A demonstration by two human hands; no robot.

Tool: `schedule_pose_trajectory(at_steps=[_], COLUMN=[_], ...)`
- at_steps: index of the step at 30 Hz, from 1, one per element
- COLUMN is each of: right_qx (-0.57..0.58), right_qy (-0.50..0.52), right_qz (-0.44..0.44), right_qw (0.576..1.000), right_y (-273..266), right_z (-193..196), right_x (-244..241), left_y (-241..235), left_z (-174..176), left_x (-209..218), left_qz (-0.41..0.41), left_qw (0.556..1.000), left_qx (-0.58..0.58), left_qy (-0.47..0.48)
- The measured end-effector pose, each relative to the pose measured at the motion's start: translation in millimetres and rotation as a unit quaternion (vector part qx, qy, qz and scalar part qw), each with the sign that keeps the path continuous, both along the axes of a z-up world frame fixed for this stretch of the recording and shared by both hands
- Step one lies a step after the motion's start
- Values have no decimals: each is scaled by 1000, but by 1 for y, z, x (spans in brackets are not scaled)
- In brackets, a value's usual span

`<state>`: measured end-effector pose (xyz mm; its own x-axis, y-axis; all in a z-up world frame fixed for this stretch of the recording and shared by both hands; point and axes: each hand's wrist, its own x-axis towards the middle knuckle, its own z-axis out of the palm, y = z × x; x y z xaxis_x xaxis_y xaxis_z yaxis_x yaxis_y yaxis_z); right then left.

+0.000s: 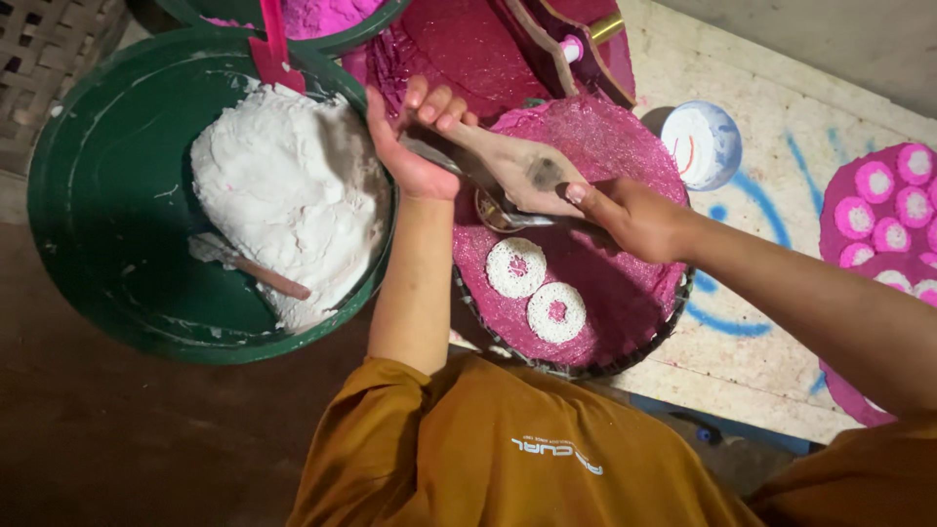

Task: The person molds decorative white and pink cakes using a handheld wooden press, alternating between dipping the press into bowls of material and pressing it onto a workstation.

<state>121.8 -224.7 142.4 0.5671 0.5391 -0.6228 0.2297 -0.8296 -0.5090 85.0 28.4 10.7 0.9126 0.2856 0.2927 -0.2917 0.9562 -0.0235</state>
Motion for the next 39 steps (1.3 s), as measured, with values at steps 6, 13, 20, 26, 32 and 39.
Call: schedule_pose_trajectory(at_steps=[6,13,20,26,32,39], right_qx=[-46,49,27,-6,78,372], right_qy=[-87,-202,-58,-153,-209,-127], right_qz=[9,44,1,33,-29,-150], right_qw=[995,977,998,988,974,907], right_y=[-14,-2,8,-17,-43,-90], right_z=[6,-5,-16,-13,-16,-52], right_x=[11,7,-1,21,36,11], left_y=[-28,-3,9,-30,-20,-63], left_z=[-8,7,2,-13,-4,-10], left_x=[19,33,15,35,46,-51], left_qz=[17,50,68,60,23,304], left_qw=[998,996,992,992,964,393], left_qx=[-38,69,66,-9,117,825], left_qy=[50,20,80,109,235,268])
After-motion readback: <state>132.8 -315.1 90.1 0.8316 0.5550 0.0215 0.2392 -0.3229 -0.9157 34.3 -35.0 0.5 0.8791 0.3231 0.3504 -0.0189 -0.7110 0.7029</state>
